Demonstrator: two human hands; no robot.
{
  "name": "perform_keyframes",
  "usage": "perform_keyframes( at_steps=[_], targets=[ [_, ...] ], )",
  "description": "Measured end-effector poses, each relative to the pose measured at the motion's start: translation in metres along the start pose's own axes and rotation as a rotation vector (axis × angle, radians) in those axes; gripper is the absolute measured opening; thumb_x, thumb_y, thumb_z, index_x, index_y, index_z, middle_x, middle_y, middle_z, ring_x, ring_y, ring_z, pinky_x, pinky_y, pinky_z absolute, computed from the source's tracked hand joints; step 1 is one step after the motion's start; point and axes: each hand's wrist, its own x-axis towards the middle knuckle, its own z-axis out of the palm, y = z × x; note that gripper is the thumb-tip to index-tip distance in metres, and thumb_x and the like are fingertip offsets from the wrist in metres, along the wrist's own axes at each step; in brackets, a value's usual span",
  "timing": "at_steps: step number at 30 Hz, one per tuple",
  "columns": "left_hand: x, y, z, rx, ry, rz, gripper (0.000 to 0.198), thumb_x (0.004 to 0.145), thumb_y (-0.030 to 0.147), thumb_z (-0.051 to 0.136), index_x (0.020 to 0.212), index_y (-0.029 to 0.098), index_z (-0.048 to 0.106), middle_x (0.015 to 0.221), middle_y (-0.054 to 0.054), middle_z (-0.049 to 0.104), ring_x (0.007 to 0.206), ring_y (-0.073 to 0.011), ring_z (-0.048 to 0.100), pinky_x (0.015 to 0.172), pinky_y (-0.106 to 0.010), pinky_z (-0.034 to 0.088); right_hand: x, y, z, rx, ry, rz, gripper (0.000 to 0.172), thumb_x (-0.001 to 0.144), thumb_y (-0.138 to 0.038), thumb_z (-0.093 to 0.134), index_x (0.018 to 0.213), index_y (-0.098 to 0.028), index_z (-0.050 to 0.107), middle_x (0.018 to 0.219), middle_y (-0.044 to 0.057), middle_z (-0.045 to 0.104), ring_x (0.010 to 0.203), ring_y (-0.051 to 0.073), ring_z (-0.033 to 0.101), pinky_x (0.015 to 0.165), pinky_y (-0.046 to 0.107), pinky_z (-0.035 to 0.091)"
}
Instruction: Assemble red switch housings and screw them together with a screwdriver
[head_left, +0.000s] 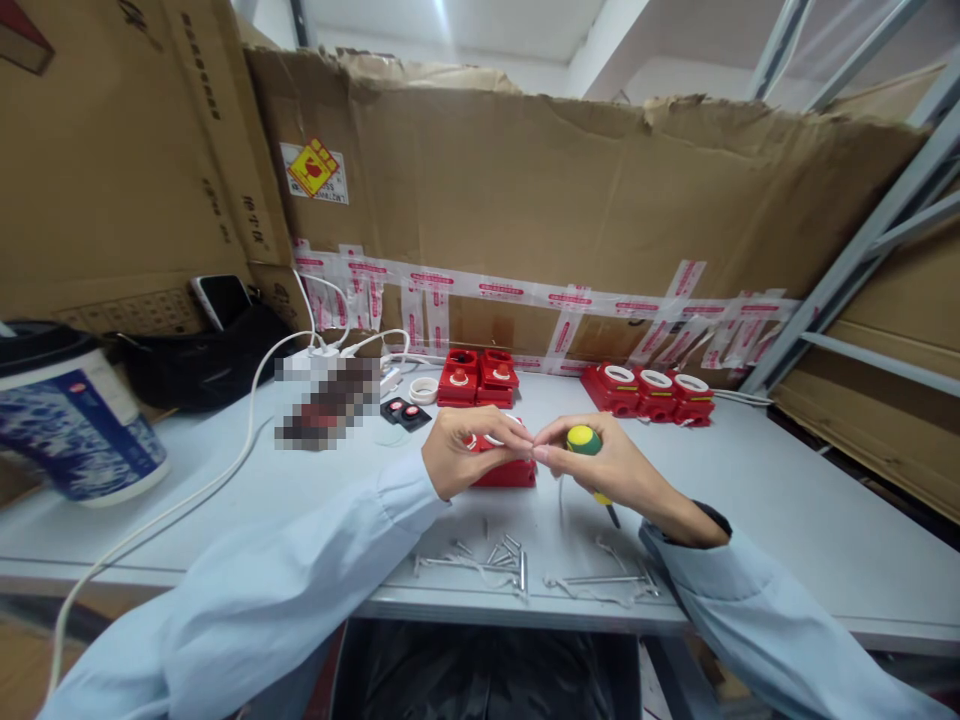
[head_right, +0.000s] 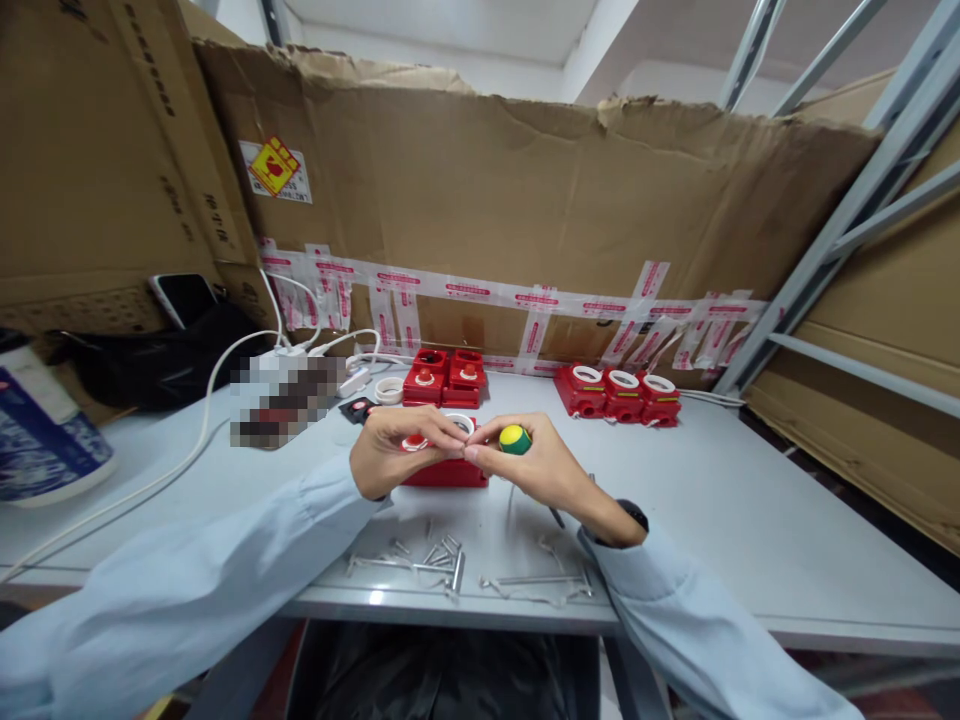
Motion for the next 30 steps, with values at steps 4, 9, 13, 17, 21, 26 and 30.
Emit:
perform_keyframes(
  at_steps=[4,9,13,17,21,26,30],
  targets=[
    [-0.002,-0.001,0.001,0.041,0.016,-0.031,0.002,0.074,0.016,0.071,0.073,0.017,0.072,0.088,-0.007,0.067,0.081,-0.0152,0.060,0.077,-0.030,0.048,-0.001,0.000,-0.001,0.051,-0.067,0.042,0.029,0.073,-0.038,0.067,0.089,-0.014,0.068,0.053,-0.003,0.054,0.038,0.003,0.037,0.034,0.017,0.025],
    [-0.002,-0.004,0.003,-0.024,0.023,-0.093,0.005,0.072,0.023,0.074,0.071,0.019,0.072,0.084,-0.004,0.057,0.078,-0.0138,0.057,0.075,-0.029,0.047,0.000,-0.002,-0.003,0.069,-0.094,0.047,0.027,0.071,-0.038,0.068,0.083,-0.014,0.068,0.051,-0.004,0.051,0.038,0.003,0.036,0.035,0.018,0.026],
    [-0.002,-0.008,-0.001,0.145,-0.084,-0.080,0.025,0.071,0.033,0.073,0.092,0.019,0.069,0.095,-0.007,0.057,0.092,-0.0198,0.057,0.085,-0.035,0.046,0.003,0.005,-0.007,-0.088,-0.044,-0.018,0.021,0.071,-0.034,0.067,0.078,-0.014,0.068,0.057,-0.002,0.055,0.048,0.006,0.043,0.046,0.019,0.036],
    [-0.005,-0.023,-0.008,0.644,-0.345,-0.139,0.085,0.056,0.050,0.079,0.129,0.021,0.045,0.128,-0.015,0.049,0.118,-0.0334,0.045,0.096,-0.051,0.035,0.006,0.024,-0.012,-0.426,-0.034,-0.046,0.015,0.072,-0.026,0.060,0.076,-0.016,0.069,0.061,0.000,0.061,0.055,0.010,0.050,0.056,0.022,0.041],
    [-0.008,-0.043,-0.017,0.779,-0.499,-0.314,0.099,0.055,0.050,0.078,0.137,0.018,0.031,0.128,-0.017,0.051,0.115,-0.0357,0.050,0.093,-0.051,0.038,0.008,0.043,-0.012,-0.608,-0.077,-0.022,0.014,0.069,-0.022,0.058,0.074,-0.017,0.070,0.067,0.002,0.068,0.060,0.013,0.056,0.062,0.024,0.042],
    [-0.005,-0.052,-0.028,0.488,-0.454,-0.326,0.082,0.054,0.042,0.078,0.122,0.019,0.040,0.117,-0.010,0.058,0.105,-0.0273,0.058,0.091,-0.037,0.044,0.011,0.051,-0.007,-0.551,-0.093,0.010,0.016,0.067,-0.022,0.058,0.075,-0.016,0.070,0.063,0.003,0.067,0.056,0.013,0.057,0.057,0.022,0.042],
    [-0.001,-0.049,-0.033,0.414,-0.366,-0.314,0.077,0.052,0.041,0.079,0.115,0.018,0.041,0.109,-0.007,0.060,0.098,-0.0254,0.060,0.087,-0.036,0.045,0.013,0.050,-0.005,-0.446,-0.046,0.015,0.017,0.069,-0.022,0.056,0.076,-0.014,0.070,0.058,0.001,0.064,0.052,0.010,0.054,0.053,0.021,0.041]
  ],
)
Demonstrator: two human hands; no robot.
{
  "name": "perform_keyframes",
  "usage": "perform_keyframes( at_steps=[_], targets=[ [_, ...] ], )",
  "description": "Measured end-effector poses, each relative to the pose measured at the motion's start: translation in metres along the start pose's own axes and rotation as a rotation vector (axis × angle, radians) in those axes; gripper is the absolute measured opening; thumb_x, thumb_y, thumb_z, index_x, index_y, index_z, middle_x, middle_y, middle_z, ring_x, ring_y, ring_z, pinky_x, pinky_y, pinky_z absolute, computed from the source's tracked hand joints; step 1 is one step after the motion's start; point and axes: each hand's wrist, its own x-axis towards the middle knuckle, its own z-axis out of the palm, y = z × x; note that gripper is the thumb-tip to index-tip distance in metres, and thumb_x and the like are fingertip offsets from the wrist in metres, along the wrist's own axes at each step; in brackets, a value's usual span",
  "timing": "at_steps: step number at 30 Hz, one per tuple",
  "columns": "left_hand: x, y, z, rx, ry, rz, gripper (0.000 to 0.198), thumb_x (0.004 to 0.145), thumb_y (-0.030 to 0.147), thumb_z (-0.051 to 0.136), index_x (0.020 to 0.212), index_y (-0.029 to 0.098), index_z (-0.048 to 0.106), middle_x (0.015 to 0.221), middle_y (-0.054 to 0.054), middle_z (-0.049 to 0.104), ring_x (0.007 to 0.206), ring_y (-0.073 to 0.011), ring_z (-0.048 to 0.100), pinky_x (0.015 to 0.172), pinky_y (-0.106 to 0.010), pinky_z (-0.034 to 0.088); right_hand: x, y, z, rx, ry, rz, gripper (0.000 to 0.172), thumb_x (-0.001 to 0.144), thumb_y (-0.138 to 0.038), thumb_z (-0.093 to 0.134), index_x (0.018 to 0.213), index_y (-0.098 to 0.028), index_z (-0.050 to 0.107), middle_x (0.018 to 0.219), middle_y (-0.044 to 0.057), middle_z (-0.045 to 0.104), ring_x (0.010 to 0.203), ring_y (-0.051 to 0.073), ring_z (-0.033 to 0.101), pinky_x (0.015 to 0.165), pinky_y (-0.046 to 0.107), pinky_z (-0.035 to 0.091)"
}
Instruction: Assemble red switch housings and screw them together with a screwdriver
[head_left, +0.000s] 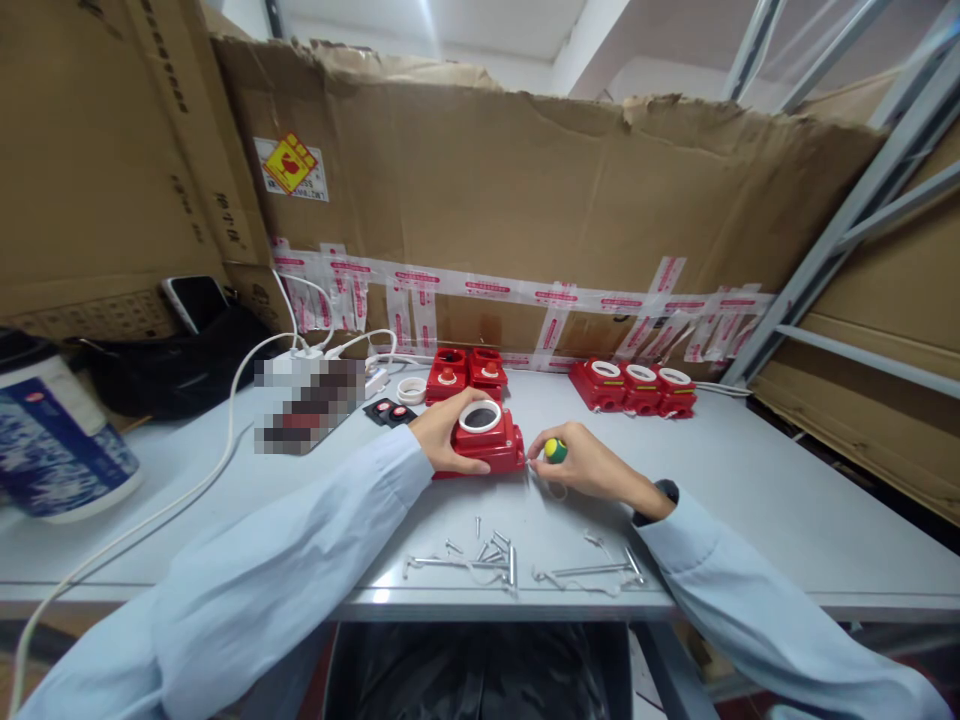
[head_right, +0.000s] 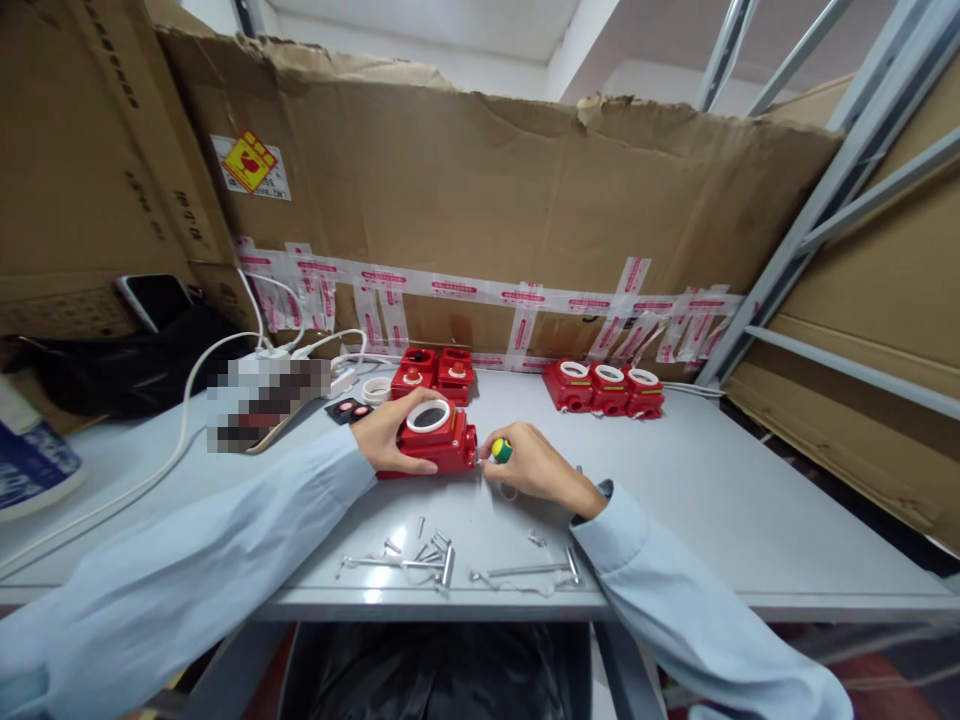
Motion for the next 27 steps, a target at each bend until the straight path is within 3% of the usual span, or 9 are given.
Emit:
perform_keyframes(
  at_steps=[7,17,27],
  targets=[
    [-0.0004,0.0038,-0.0013,0.001,0.013,-0.001,0.076,0.051,0.041,0.078,0.113,0.019,0.041,0.110,-0.006,0.059,0.097,-0.0255,0.060,0.088,-0.037,0.045,0.0001,-0.0010,-0.0009,0.058,0.084,0.004,0.021,0.071,-0.029,0.057,0.074,-0.013,0.070,0.058,0.000,0.059,0.052,0.008,0.045,0.051,0.020,0.037],
    [-0.0006,0.0031,-0.0005,-0.007,0.005,0.003,0.076,0.051,0.041,0.079,0.113,0.019,0.040,0.109,-0.007,0.059,0.097,-0.0249,0.060,0.088,-0.037,0.046,-0.0018,-0.0032,0.0025,-0.015,0.096,-0.018,0.020,0.073,-0.030,0.059,0.075,-0.014,0.070,0.060,0.001,0.063,0.054,0.009,0.048,0.054,0.020,0.039],
    [-0.0003,0.0037,-0.0005,-0.058,0.011,0.003,0.075,0.051,0.040,0.080,0.112,0.019,0.042,0.108,-0.005,0.060,0.096,-0.0243,0.060,0.088,-0.036,0.045,-0.0003,-0.0032,-0.0014,0.087,0.067,-0.044,0.025,0.078,-0.036,0.059,0.072,-0.014,0.068,0.062,0.002,0.064,0.056,0.010,0.051,0.055,0.021,0.040]
  ],
)
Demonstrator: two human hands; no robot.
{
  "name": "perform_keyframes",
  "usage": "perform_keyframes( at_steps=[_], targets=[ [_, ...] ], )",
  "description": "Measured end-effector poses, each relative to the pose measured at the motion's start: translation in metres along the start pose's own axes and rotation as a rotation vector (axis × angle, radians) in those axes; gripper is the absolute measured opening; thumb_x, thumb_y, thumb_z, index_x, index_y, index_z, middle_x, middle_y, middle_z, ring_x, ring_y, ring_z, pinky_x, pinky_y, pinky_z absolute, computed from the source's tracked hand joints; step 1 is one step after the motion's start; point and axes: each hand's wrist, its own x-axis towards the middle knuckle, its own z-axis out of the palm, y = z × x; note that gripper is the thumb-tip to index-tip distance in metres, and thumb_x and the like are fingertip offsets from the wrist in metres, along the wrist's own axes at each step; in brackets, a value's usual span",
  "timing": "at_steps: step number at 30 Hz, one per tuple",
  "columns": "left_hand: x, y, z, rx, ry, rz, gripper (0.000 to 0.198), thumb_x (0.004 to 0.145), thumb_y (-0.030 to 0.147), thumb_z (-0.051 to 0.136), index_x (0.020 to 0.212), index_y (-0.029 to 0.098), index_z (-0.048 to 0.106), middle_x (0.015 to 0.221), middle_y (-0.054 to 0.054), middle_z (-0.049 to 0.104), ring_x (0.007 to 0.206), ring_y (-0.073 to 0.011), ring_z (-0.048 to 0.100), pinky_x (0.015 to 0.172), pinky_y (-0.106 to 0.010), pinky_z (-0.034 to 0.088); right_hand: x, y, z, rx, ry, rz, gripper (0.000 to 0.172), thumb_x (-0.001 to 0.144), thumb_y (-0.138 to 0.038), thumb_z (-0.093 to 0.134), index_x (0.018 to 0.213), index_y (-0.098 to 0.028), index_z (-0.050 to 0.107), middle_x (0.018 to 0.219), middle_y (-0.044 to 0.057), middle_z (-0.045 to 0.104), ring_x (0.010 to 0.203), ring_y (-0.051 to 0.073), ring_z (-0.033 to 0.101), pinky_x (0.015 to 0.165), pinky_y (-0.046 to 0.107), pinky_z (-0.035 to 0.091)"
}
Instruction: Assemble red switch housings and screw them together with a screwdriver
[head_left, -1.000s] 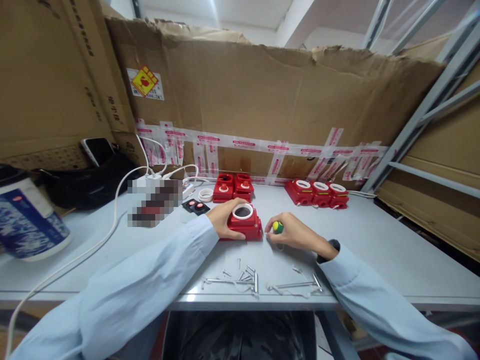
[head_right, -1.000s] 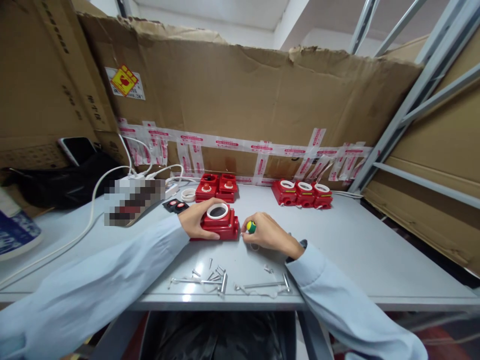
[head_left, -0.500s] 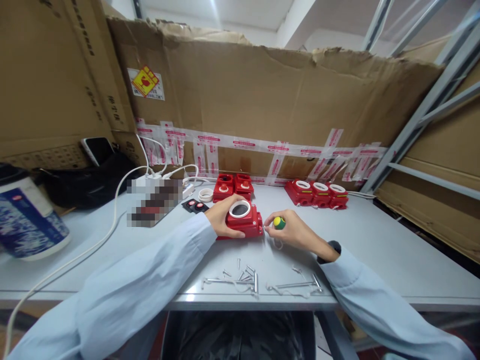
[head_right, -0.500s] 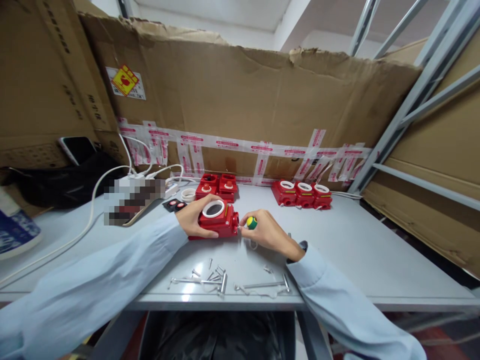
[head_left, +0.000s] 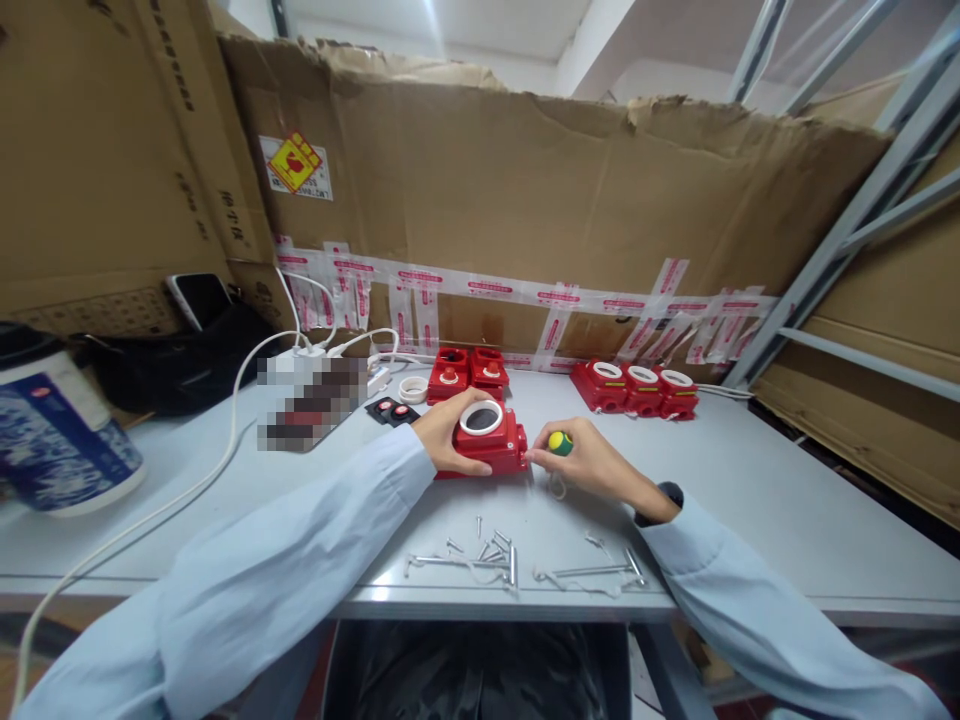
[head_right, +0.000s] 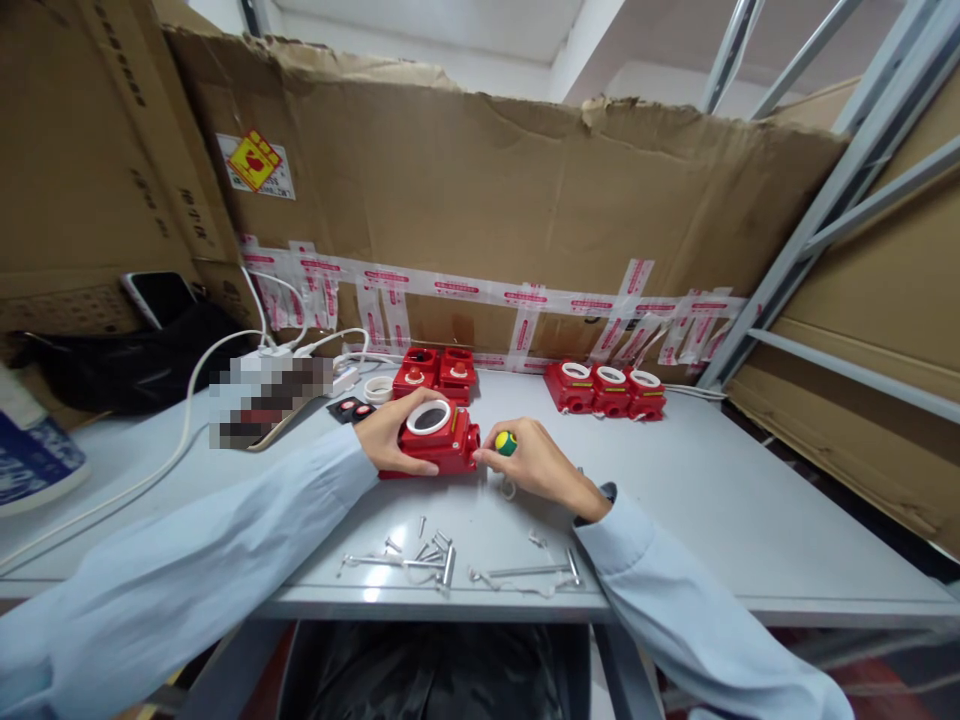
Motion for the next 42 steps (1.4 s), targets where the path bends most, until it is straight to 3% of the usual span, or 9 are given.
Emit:
perform_keyframes(
  at_steps=[12,14,17,19,21,23,26,33,42],
  targets=[
    [0.001,0.001,-0.002,-0.005,0.046,-0.018,0.073,0.051,0.040,0.080,0.111,0.019,0.043,0.105,-0.004,0.061,0.096,-0.0236,0.060,0.088,-0.034,0.044,0.000,-0.004,-0.021,0.010,-0.015,0.019,0.022,0.078,-0.030,0.056,0.085,-0.014,0.070,0.076,0.005,0.070,0.071,0.016,0.062,0.069,0.028,0.046],
    [0.001,0.001,-0.003,-0.006,0.049,-0.020,0.073,0.051,0.040,0.080,0.111,0.020,0.043,0.106,-0.004,0.061,0.097,-0.0240,0.060,0.088,-0.035,0.044,-0.001,-0.004,-0.028,-0.001,0.132,0.030,0.019,0.075,-0.027,0.058,0.085,-0.015,0.070,0.077,0.005,0.070,0.074,0.017,0.062,0.070,0.029,0.046],
    [0.001,0.002,-0.003,-0.009,0.050,-0.013,0.073,0.052,0.040,0.079,0.111,0.020,0.042,0.106,-0.004,0.061,0.096,-0.0237,0.060,0.087,-0.035,0.044,-0.003,-0.007,-0.041,0.141,0.529,-0.011,0.011,0.072,-0.021,0.059,0.078,-0.016,0.067,0.065,0.001,0.065,0.057,0.013,0.057,0.055,0.025,0.044],
    [0.001,0.003,-0.004,-0.015,0.057,-0.012,0.073,0.052,0.039,0.080,0.111,0.020,0.041,0.106,-0.004,0.061,0.096,-0.0234,0.060,0.087,-0.034,0.044,-0.006,-0.010,-0.051,0.432,0.779,-0.112,0.008,0.071,-0.018,0.055,0.074,-0.019,0.062,0.050,-0.004,0.054,0.043,0.009,0.046,0.042,0.022,0.036],
    [0.001,0.004,-0.004,-0.037,0.062,-0.015,0.072,0.053,0.039,0.079,0.111,0.020,0.041,0.105,-0.003,0.061,0.095,-0.0230,0.060,0.087,-0.034,0.044,-0.008,-0.013,-0.060,0.802,0.890,-0.226,0.005,0.068,-0.017,0.051,0.068,-0.020,0.055,0.042,-0.008,0.042,0.037,0.007,0.036,0.036,0.019,0.029],
    [0.000,0.006,-0.003,-0.072,0.060,-0.024,0.071,0.053,0.039,0.079,0.110,0.020,0.041,0.104,-0.003,0.061,0.095,-0.0226,0.060,0.088,-0.034,0.044,-0.008,-0.016,-0.066,1.113,0.873,-0.269,0.004,0.064,-0.016,0.049,0.064,-0.020,0.049,0.040,-0.009,0.034,0.036,0.006,0.031,0.035,0.017,0.026],
    [-0.001,0.007,-0.002,-0.120,0.037,-0.057,0.072,0.053,0.038,0.079,0.110,0.021,0.040,0.105,-0.002,0.061,0.096,-0.0228,0.060,0.090,-0.035,0.043,-0.006,-0.020,-0.063,1.324,0.802,-0.209,0.004,0.062,-0.018,0.049,0.063,-0.019,0.045,0.041,-0.009,0.029,0.037,0.004,0.028,0.035,0.015,0.024],
    [-0.002,0.009,0.000,-0.169,-0.008,-0.084,0.072,0.053,0.039,0.078,0.111,0.022,0.038,0.104,-0.001,0.060,0.097,-0.0227,0.059,0.092,-0.036,0.042,0.001,-0.024,-0.037,1.287,0.760,-0.175,0.011,0.065,-0.023,0.051,0.067,-0.021,0.040,0.043,-0.010,0.028,0.040,0.006,0.032,0.038,0.016,0.026],
    [-0.001,0.006,0.001,-0.150,-0.015,-0.075,0.073,0.052,0.042,0.078,0.110,0.022,0.039,0.103,-0.002,0.060,0.095,-0.0229,0.058,0.090,-0.035,0.042,0.006,-0.017,-0.032,1.284,0.789,-0.145,0.010,0.064,-0.021,0.050,0.069,-0.022,0.040,0.043,-0.009,0.030,0.041,0.007,0.033,0.041,0.017,0.027]
  ],
)
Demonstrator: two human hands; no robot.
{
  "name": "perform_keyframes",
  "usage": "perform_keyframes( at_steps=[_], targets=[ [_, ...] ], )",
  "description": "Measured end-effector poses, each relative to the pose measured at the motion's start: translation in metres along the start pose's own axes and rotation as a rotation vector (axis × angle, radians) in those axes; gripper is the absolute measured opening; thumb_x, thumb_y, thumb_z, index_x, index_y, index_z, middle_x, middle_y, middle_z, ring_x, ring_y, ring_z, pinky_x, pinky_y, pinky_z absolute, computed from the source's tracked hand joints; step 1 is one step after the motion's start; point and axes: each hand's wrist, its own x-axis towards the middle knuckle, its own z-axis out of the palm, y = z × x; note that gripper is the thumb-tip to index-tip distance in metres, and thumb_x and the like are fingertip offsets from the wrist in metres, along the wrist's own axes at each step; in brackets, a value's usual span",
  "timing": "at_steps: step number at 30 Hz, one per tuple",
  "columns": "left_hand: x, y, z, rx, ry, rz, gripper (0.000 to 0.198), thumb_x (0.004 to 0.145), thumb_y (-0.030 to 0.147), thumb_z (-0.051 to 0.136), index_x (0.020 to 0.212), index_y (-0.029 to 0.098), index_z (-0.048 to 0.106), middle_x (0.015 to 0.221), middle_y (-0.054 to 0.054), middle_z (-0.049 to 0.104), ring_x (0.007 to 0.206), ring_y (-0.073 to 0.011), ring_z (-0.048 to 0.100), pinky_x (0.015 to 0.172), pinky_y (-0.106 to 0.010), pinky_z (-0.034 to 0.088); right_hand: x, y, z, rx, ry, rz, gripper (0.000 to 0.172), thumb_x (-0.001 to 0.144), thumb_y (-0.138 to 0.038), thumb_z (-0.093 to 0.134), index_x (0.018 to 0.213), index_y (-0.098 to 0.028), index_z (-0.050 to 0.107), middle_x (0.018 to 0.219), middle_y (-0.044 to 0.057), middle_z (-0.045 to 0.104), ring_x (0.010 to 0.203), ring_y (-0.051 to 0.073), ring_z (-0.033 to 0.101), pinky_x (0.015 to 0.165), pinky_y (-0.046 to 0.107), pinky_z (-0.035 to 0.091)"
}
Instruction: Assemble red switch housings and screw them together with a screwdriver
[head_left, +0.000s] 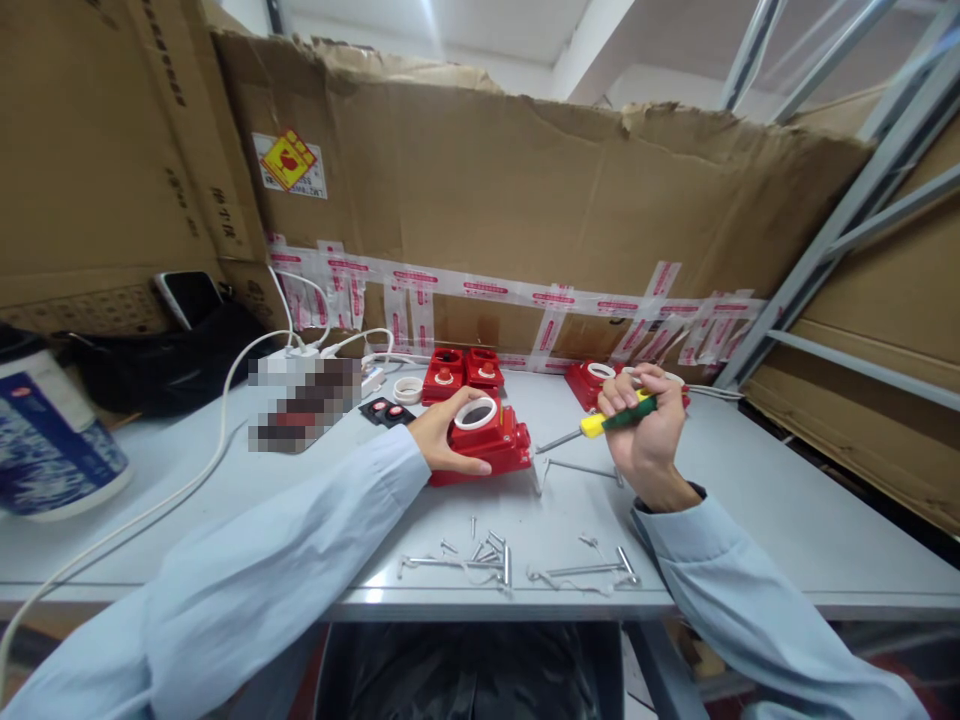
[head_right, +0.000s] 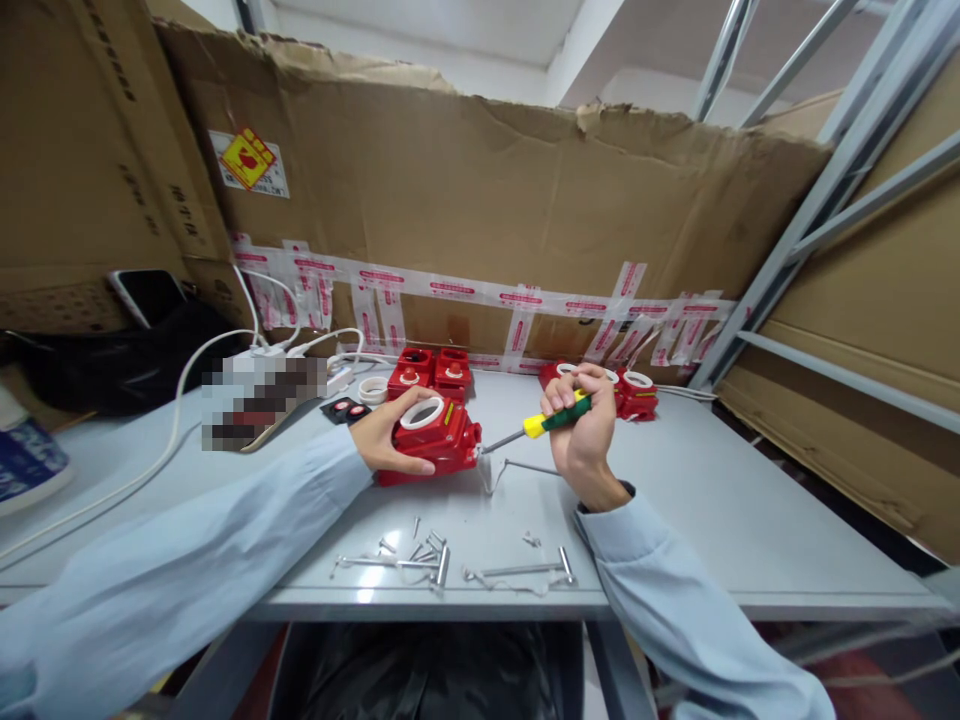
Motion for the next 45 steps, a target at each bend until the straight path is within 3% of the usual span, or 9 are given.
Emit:
perform_keyframes(
  at_steps=[31,41,45],
  targets=[
    [-0.0011,-0.0008,0.0003,0.003,0.007,0.000,0.073,0.053,0.043,0.078,0.111,0.021,0.040,0.103,-0.002,0.061,0.095,-0.0233,0.059,0.089,-0.035,0.042,0.0009,0.0005,0.0006,0.106,0.002,-0.005,0.007,0.065,-0.016,0.050,0.067,-0.020,0.045,0.042,-0.008,0.034,0.040,0.007,0.034,0.039,0.017,0.028],
    [-0.0009,0.0005,-0.0002,0.002,-0.002,0.013,0.072,0.054,0.040,0.078,0.111,0.022,0.039,0.103,-0.002,0.060,0.095,-0.0225,0.058,0.090,-0.036,0.042,0.0006,-0.0015,-0.0005,0.144,-0.001,0.039,0.006,0.066,-0.014,0.048,0.065,-0.020,0.046,0.042,-0.008,0.034,0.040,0.006,0.034,0.038,0.017,0.028],
    [-0.0010,-0.0010,-0.0001,-0.044,-0.003,0.079,0.072,0.054,0.038,0.079,0.112,0.021,0.038,0.105,-0.003,0.058,0.097,-0.0229,0.058,0.090,-0.036,0.042,0.0018,-0.0047,-0.0007,0.195,0.013,0.091,0.006,0.067,-0.013,0.046,0.063,-0.018,0.046,0.042,-0.007,0.032,0.040,0.006,0.033,0.038,0.016,0.028]
  ],
)
